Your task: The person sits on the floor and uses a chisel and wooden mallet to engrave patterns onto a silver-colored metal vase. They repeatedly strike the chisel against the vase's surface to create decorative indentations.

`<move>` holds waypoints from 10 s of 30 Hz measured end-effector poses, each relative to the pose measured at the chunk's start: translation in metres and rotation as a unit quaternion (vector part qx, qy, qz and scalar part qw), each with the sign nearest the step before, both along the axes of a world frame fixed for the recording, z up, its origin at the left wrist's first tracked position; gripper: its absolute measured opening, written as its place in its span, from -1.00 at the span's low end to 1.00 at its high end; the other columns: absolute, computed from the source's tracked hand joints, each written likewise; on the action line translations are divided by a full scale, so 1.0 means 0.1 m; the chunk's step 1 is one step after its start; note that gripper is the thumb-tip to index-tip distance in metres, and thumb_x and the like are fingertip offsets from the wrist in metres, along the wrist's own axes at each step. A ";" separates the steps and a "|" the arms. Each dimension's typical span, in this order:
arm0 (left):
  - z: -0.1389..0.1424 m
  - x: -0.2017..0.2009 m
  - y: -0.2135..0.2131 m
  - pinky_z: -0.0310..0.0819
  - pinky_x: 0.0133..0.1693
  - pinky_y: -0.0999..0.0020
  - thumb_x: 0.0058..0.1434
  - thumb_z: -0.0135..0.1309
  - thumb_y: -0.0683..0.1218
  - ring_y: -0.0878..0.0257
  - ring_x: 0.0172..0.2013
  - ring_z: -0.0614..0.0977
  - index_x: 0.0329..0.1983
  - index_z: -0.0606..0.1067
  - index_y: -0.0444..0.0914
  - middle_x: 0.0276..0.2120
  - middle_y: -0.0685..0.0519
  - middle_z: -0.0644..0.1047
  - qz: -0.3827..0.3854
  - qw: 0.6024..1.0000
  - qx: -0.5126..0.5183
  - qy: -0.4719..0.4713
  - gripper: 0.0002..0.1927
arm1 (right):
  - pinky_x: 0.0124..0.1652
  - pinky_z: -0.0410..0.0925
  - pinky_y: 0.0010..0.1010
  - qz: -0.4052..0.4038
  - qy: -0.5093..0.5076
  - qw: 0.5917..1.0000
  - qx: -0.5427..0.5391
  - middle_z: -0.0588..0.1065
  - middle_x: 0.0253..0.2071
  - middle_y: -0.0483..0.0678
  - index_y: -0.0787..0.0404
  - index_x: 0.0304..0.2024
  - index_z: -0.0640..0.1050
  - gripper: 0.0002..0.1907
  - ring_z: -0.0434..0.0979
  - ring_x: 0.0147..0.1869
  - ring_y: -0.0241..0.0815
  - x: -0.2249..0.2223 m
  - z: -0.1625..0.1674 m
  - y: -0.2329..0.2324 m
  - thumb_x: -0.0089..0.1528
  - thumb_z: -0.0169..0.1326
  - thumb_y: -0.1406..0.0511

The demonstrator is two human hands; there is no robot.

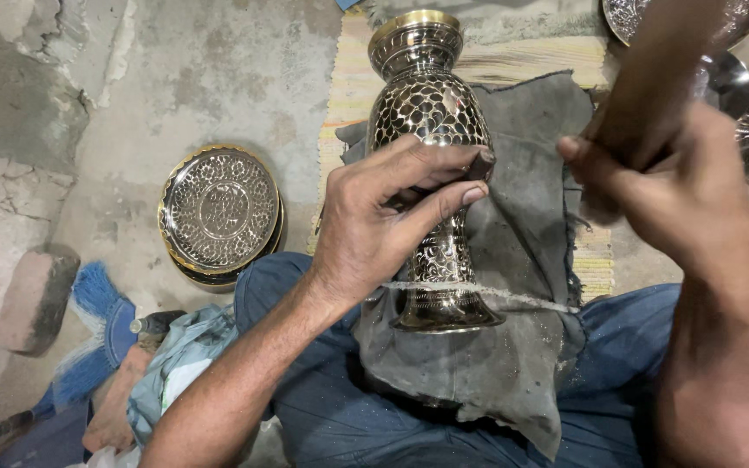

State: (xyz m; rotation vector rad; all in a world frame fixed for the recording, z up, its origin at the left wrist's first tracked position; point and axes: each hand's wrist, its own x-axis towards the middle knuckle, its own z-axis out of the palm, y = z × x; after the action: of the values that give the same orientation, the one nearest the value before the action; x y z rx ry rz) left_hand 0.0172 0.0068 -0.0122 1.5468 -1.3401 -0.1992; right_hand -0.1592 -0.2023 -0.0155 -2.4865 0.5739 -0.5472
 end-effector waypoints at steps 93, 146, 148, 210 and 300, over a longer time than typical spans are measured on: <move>-0.74 0.32 -0.57 0.39 0.41 0.26 0.64 -0.22 0.03 0.20 0.23 0.57 0.16 0.42 -0.29 0.12 -0.10 0.58 0.092 0.959 -0.171 0.207 -0.68 | -0.26 0.50 -0.31 0.025 0.007 0.914 0.405 0.55 -0.24 -0.06 0.28 0.17 0.45 -0.14 0.56 -0.24 -0.21 0.49 -0.54 -0.11 -0.03 0.34 -0.07; 0.18 -0.07 -0.21 0.77 -0.12 0.46 0.30 0.26 -0.10 0.31 -0.17 0.76 0.02 0.57 -0.24 -0.14 0.04 0.67 -0.045 0.993 0.069 -0.090 -0.73 | -0.43 0.46 -0.24 -0.148 0.016 0.987 -0.063 0.61 -0.39 0.07 0.28 -0.08 0.60 -0.72 0.64 -0.38 -0.14 -0.25 -0.05 0.17 0.28 0.33 0.26; 0.17 -0.08 -0.21 0.76 -0.14 0.45 0.29 0.27 -0.10 0.31 -0.18 0.75 0.02 0.57 -0.25 -0.15 0.03 0.66 -0.041 0.990 0.060 -0.119 -0.73 | -0.44 0.47 -0.25 -0.127 -0.010 0.986 -0.110 0.61 -0.39 0.10 0.31 -0.12 0.60 -0.76 0.63 -0.38 -0.13 -0.25 -0.03 0.17 0.29 0.32 0.28; 0.26 -0.05 -0.11 0.74 -0.11 0.45 0.35 0.27 -0.14 0.33 -0.14 0.77 0.04 0.59 -0.24 -0.16 0.08 0.65 -0.064 0.994 0.058 -0.062 -0.77 | -0.30 0.45 -0.31 -0.045 -0.076 0.993 0.074 0.57 -0.28 0.02 0.31 -0.07 0.48 -0.74 0.61 -0.24 -0.16 -0.15 -0.32 0.21 0.31 0.29 0.34; 0.09 0.04 -0.03 0.79 -0.12 0.50 0.30 0.33 -0.18 0.36 -0.15 0.76 0.03 0.61 -0.24 -0.15 0.09 0.65 -0.051 0.997 0.028 0.058 -0.75 | -0.31 0.52 -0.31 0.009 -0.006 1.000 0.008 0.62 -0.32 0.09 0.30 -0.15 0.54 -0.79 0.67 -0.31 -0.12 0.07 0.04 0.04 0.22 0.27 0.36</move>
State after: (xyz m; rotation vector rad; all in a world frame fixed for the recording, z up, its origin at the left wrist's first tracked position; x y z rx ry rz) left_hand 0.0211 0.0041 -0.0037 1.4908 -1.3319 -0.3872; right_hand -0.1525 -0.1987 -0.0113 -2.4698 0.5491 -0.5488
